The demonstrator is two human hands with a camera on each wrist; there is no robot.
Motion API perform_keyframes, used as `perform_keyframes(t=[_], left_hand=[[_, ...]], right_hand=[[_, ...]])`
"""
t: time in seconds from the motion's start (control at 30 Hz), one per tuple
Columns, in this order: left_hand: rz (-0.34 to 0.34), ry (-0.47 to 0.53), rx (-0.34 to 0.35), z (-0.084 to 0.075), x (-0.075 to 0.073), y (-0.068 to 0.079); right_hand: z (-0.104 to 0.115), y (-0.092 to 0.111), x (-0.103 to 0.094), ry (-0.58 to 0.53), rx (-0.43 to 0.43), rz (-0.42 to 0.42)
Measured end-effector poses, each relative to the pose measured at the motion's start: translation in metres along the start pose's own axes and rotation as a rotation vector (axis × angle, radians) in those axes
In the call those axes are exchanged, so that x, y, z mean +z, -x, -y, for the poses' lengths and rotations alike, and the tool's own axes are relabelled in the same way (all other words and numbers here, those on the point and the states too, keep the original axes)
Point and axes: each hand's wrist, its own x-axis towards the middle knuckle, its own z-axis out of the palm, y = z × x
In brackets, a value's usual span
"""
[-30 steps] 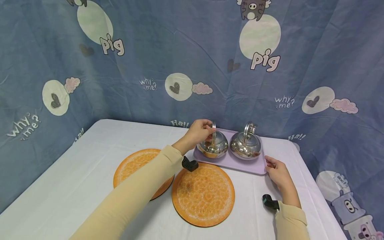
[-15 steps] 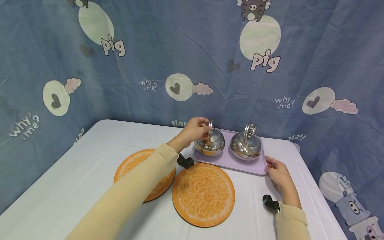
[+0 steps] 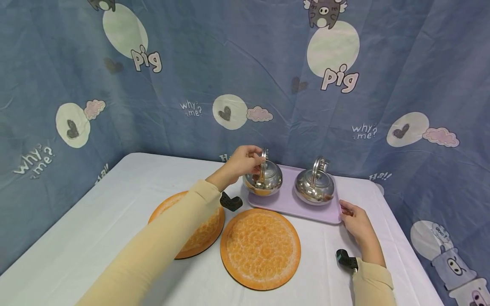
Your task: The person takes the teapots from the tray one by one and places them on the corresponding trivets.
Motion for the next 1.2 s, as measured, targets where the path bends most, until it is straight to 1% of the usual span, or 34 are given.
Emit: perform_keyframes(t=[0.2,0.37,0.57,0.83,1.07,1.2], left_hand=[[0.022,0.01,0.001,-0.001,-0.008,0.003],[0.031,0.015,0.006,-0.004,-0.017,0.009],[0.034,0.024,0.006,-0.009,-0.03,0.02],[0.063,0.059,0.018,-0.014,-0.049,0.034],[0.074,0.049,0.025,-0.017,-0.066,0.046],[0.07,0.038,0.024,-0.016,-0.075,0.054]], right_hand=[[-0.002,0.0,0.0,0.002,0.005,0.0],[-0.003,-0.001,0.0,0.007,-0.01,-0.004],[-0.003,-0.002,0.0,0.017,-0.004,0.0],[-0.002,-0.002,0.0,-0.002,0.023,0.006],[0.0,0.0,0.0,-0.009,0.018,0.014],[0.001,0.001,0.0,-0.008,0.02,0.012]])
